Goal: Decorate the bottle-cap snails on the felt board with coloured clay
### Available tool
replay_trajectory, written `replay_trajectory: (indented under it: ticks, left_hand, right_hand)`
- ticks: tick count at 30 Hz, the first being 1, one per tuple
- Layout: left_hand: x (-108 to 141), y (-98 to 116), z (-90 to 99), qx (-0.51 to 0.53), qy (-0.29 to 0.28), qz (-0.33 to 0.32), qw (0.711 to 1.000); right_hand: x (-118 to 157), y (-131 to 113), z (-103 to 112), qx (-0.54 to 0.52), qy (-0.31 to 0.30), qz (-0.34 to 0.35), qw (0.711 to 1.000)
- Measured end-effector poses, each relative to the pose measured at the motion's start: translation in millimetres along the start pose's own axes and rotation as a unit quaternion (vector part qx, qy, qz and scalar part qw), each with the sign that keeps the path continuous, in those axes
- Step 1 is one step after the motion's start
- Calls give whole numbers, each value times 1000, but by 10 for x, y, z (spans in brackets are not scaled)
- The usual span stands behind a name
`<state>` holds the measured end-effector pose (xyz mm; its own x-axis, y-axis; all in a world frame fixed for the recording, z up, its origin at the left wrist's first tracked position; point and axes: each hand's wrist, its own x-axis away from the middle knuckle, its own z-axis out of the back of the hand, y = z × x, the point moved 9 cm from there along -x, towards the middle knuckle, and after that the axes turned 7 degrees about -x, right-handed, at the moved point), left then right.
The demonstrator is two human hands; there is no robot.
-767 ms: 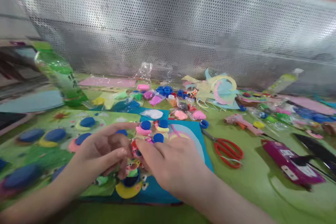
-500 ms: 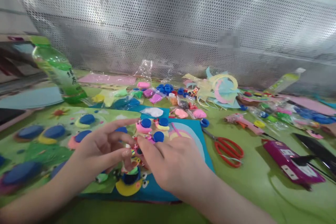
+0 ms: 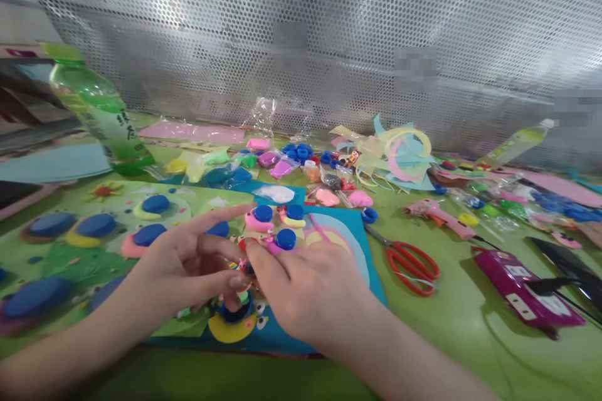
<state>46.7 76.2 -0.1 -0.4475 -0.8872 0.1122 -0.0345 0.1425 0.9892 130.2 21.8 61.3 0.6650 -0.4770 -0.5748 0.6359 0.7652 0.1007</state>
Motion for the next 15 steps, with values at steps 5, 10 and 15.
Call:
replay_trajectory:
  ticks: [5, 10, 15]
  left_hand:
    - [1, -3, -19, 7, -1, 2, 1000]
    - [-15, 11, 12, -17, 24, -1, 1000]
    - [-93, 25, 81, -46, 27, -27, 998]
  right_hand:
    - [-8, -23, -1, 15, 2, 5, 1000]
    - [-6, -23, -49, 23, -12, 1, 1000]
    - [-19, 130, 91, 43, 5, -18, 999]
